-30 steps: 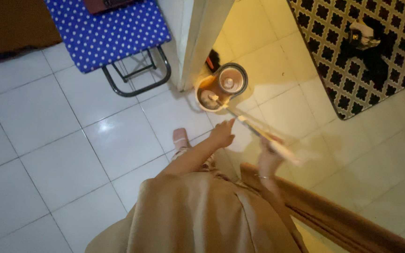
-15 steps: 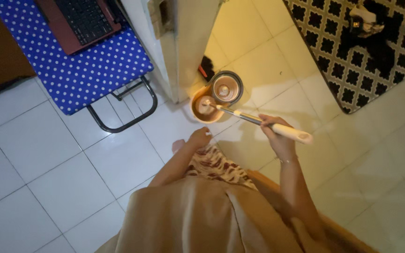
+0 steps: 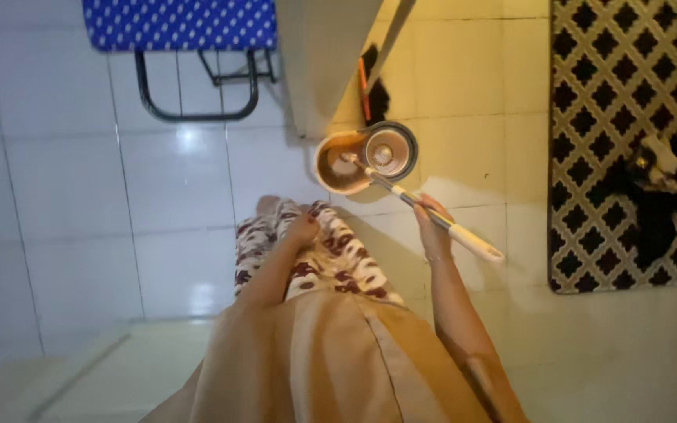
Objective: The person mops a tiled floor using a mop, moving the mop head across the floor and then placing the mop into a bucket.
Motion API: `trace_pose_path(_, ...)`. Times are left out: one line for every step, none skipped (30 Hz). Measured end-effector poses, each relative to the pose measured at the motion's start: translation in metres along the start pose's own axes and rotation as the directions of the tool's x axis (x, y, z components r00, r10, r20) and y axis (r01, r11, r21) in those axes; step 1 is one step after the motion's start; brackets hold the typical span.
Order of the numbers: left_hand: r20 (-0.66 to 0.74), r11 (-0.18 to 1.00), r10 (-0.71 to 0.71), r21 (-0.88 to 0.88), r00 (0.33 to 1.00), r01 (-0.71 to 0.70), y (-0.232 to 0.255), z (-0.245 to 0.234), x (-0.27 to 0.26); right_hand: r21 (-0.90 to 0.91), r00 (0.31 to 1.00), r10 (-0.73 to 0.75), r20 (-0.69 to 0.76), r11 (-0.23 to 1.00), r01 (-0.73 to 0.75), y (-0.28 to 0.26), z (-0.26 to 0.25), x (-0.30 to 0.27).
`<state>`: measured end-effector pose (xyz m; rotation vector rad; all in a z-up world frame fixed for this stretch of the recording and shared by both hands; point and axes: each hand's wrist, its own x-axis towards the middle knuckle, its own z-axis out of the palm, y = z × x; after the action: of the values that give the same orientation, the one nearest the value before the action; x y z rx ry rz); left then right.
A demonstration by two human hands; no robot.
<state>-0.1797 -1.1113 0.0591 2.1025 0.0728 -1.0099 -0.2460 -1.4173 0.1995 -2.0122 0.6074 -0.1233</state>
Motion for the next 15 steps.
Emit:
trace_pose_path(-0.019, 0.999, -0.002, -0.045, 1.000, 0.002, -0.001, 0.007, -0.011, -0.108, 0.992, 0.107, 0.061, 0.989, -0.100, 0.011, 0.008, 0.008)
trace_pose_path(-0.049, 0.996, 0.006, -0.089, 0.999, -0.010, 0.001, 0.012, -0.014, -0.219, 0.974, 0.202, 0.106, 0.960, -0.176, 0.018, 0.017, 0.019)
trace_pose_path(-0.079, 0.991, 0.013, -0.132, 0.997, -0.023, 0.004, 0.017, -0.018, -0.004, 0.933, 0.299, 0.200, 0.953, -0.304, 0.025, 0.023, 0.022)
trace_pose_path(-0.101, 0.985, 0.020, -0.167, 0.995, -0.036, 0.005, 0.020, -0.023, 0.195, 0.873, 0.378, 0.308, 0.873, -0.447, 0.030, 0.027, 0.017)
trace_pose_path(-0.123, 0.978, 0.026, -0.201, 0.992, -0.051, 0.007, 0.022, -0.027, 0.361, 0.797, 0.426, 0.427, 0.728, -0.583, 0.033, 0.029, 0.017)
trace_pose_path(-0.139, 0.970, 0.035, -0.233, 0.990, -0.067, 0.007, 0.027, -0.029, 0.429, 0.800, 0.353, 0.485, 0.701, -0.570, 0.037, 0.026, 0.019)
trace_pose_path(-0.084, 0.956, -0.047, -0.294, 0.995, 0.020, 0.005, 0.029, -0.029, 0.494, 0.798, 0.275, 0.536, 0.665, -0.561, 0.041, 0.019, 0.023)
trace_pose_path(-0.023, 0.931, -0.124, -0.349, 0.992, 0.108, 0.004, 0.028, -0.027, 0.555, 0.794, 0.194, 0.576, 0.620, -0.555, 0.043, 0.012, 0.027)
trace_pose_path(0.043, 0.897, -0.195, -0.397, 0.980, 0.196, 0.002, 0.028, -0.026, 0.565, 0.803, 0.212, 0.557, 0.613, -0.553, 0.044, 0.003, 0.030)
trace_pose_path(0.020, 0.881, -0.182, -0.441, 0.983, 0.172, -0.001, 0.030, -0.026, 0.576, 0.813, 0.227, 0.537, 0.606, -0.549, 0.047, -0.010, 0.033)
trace_pose_path(-0.004, 0.863, -0.169, -0.484, 0.986, 0.146, -0.004, 0.032, -0.026, 0.586, 0.822, 0.242, 0.516, 0.600, -0.545, 0.050, -0.021, 0.037)
trace_pose_path(-0.039, 0.846, -0.153, -0.521, 0.988, 0.111, -0.007, 0.028, -0.020, 0.562, 0.804, 0.413, 0.427, 0.575, -0.594, 0.049, -0.022, 0.048)
trace_pose_path(-0.128, 0.886, -0.115, -0.461, 0.985, 0.043, -0.008, 0.024, -0.011, 0.543, 0.754, 0.570, 0.326, 0.540, -0.643, 0.049, -0.017, 0.059)
trace_pose_path(-0.199, 0.918, -0.080, -0.397, 0.977, -0.006, -0.012, 0.026, -0.011, 0.524, 0.663, 0.719, 0.209, 0.490, -0.697, 0.049, -0.015, 0.060)
trace_pose_path(-0.266, 0.944, -0.040, -0.327, 0.963, -0.052, -0.016, 0.027, -0.009, 0.471, 0.647, 0.735, 0.206, 0.505, -0.723, 0.048, -0.006, 0.062)
